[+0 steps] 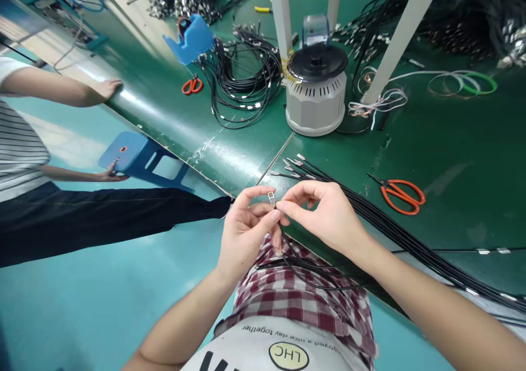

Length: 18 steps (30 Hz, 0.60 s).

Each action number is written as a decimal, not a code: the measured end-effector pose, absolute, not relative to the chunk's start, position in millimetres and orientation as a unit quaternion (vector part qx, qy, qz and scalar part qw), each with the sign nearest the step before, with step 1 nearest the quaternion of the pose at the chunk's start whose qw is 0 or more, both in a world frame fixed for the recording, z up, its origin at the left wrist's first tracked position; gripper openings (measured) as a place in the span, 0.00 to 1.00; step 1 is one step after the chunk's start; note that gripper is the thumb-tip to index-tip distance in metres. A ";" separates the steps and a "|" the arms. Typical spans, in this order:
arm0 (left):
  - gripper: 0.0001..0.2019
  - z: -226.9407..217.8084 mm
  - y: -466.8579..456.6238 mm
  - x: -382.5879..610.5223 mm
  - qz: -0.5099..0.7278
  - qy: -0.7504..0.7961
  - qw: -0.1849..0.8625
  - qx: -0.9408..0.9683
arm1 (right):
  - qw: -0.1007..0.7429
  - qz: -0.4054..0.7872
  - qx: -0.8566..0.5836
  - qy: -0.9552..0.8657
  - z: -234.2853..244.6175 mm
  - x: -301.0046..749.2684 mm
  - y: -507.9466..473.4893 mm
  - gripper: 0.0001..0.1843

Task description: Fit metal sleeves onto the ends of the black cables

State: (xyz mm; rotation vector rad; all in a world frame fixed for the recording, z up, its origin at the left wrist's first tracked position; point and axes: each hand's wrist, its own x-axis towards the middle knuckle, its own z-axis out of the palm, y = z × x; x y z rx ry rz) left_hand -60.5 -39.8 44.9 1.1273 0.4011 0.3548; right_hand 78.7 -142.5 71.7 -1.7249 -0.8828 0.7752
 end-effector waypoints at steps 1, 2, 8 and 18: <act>0.19 45.3 -39.9 -61.1 0.166 0.189 0.811 0.528 | 0.504 0.326 -0.712 -0.364 71.9 78.3 -142.2 0.10; 0.19 45.4 -40.1 -61.6 0.165 0.189 0.811 0.528 | 0.504 0.330 -0.711 -0.363 71.8 78.0 -142.0 0.10; 0.19 45.7 -41.3 -62.8 0.162 0.190 0.812 0.528 | 0.510 0.359 -0.698 -0.353 70.3 77.3 -142.0 0.09; 0.18 46.8 -41.7 -63.6 0.158 0.188 0.813 0.527 | 0.513 0.381 -0.684 -0.352 72.0 78.3 -142.5 0.05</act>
